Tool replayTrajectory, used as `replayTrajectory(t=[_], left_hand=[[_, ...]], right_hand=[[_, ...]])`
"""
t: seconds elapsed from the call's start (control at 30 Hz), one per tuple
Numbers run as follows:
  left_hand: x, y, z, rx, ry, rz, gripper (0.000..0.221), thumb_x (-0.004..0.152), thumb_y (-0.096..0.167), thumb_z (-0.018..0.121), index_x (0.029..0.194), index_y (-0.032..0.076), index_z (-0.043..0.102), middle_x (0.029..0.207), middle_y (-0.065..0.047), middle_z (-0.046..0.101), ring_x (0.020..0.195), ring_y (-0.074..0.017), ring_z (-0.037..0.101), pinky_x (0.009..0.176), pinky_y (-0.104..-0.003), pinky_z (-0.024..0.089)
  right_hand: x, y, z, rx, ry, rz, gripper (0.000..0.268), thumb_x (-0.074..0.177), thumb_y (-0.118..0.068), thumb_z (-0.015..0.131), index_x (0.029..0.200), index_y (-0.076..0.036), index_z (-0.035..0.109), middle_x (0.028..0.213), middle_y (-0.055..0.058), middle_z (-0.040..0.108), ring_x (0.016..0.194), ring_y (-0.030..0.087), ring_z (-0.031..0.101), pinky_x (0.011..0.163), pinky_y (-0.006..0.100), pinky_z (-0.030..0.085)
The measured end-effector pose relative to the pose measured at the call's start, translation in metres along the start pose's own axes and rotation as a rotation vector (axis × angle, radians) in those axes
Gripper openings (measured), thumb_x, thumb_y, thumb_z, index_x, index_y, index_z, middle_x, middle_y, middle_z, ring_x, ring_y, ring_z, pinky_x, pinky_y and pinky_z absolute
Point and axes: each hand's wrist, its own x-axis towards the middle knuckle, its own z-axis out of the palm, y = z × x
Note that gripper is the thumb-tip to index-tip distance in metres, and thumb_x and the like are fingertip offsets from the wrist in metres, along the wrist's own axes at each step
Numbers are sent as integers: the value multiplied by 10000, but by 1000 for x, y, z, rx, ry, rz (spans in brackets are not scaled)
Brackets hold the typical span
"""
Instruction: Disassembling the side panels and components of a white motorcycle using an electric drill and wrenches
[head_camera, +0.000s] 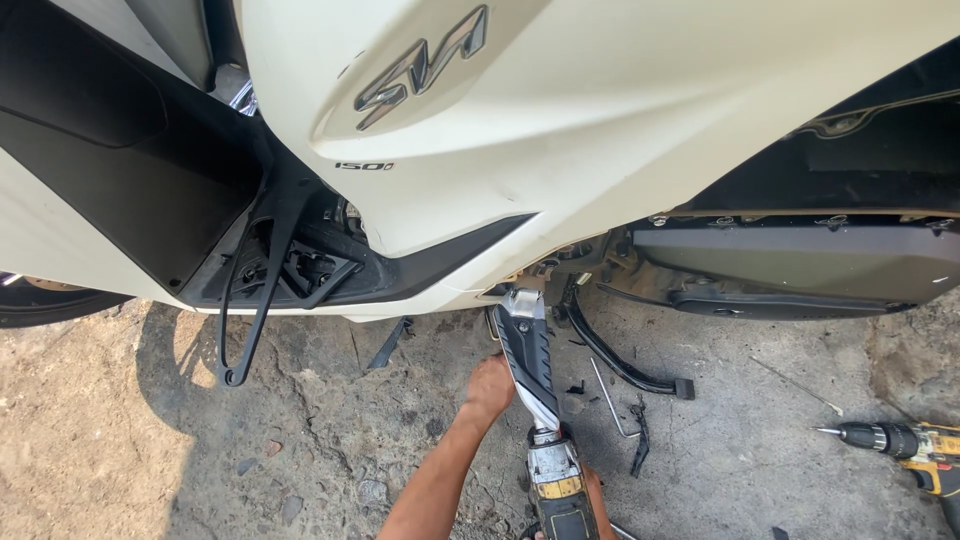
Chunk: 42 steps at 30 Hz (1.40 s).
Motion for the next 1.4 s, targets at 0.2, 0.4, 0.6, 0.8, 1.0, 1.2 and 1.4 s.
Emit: replayTrajectory(t=[0.2,0.4,0.6,0.8,1.0,1.2,1.4], left_hand=[[-95,-18,-120,-760,32,-430,560,835,241,838,1264,18,554,680,-113,715,577,-247,685,535,-354,536],[-130,-53,-155,-2131,286,-319,195,901,27,731,1077,-56,709,876,-131,697,682,-145,589,601,-275,488],[-133,-28,-199,-2234,268,-297,226,1001,181,613,1127,-6,598,1036,-202,734,941,-320,764,711,-344,660],[-144,-11,-221,-2239,205,-215,232,987,187,629,1121,5,577,927,-198,741,828,-289,780,622,-295,662],[-155,3,-249,-2219,180,-92,230,966,151,670,1112,-7,592,929,-213,737,862,-328,777,664,-323,666],[-137,51,-314,-2047,142,-158,351,960,192,661,1174,-85,635,883,-235,758,747,-289,772,606,-308,632],[-104,99,-365,-1831,95,-255,360,988,156,619,1250,-90,640,898,-191,754,720,-217,747,576,-259,593]], right_hand=[[11,-50,7,-159,-85,-91,406,603,-279,848,927,-87,698,698,17,768,597,150,743,560,316,619],[18,-43,-5,-176,-216,-182,327,635,-293,870,852,-92,730,722,27,785,641,166,788,623,350,652],[22,-71,2,-130,-209,-151,349,571,-160,935,874,-73,786,760,39,844,669,175,839,640,334,695],[19,-90,10,-182,-175,-216,313,529,-103,939,801,-90,785,737,23,836,651,164,835,617,331,690],[-6,-66,18,-378,33,-527,426,598,-399,934,894,-153,751,875,-1,782,853,171,767,811,355,609],[-18,-66,45,108,106,-223,422,672,-197,847,1018,-27,676,762,132,777,553,183,752,532,292,637],[-14,-135,68,360,258,33,524,772,-101,739,1240,42,552,767,193,752,437,184,664,419,275,571]])
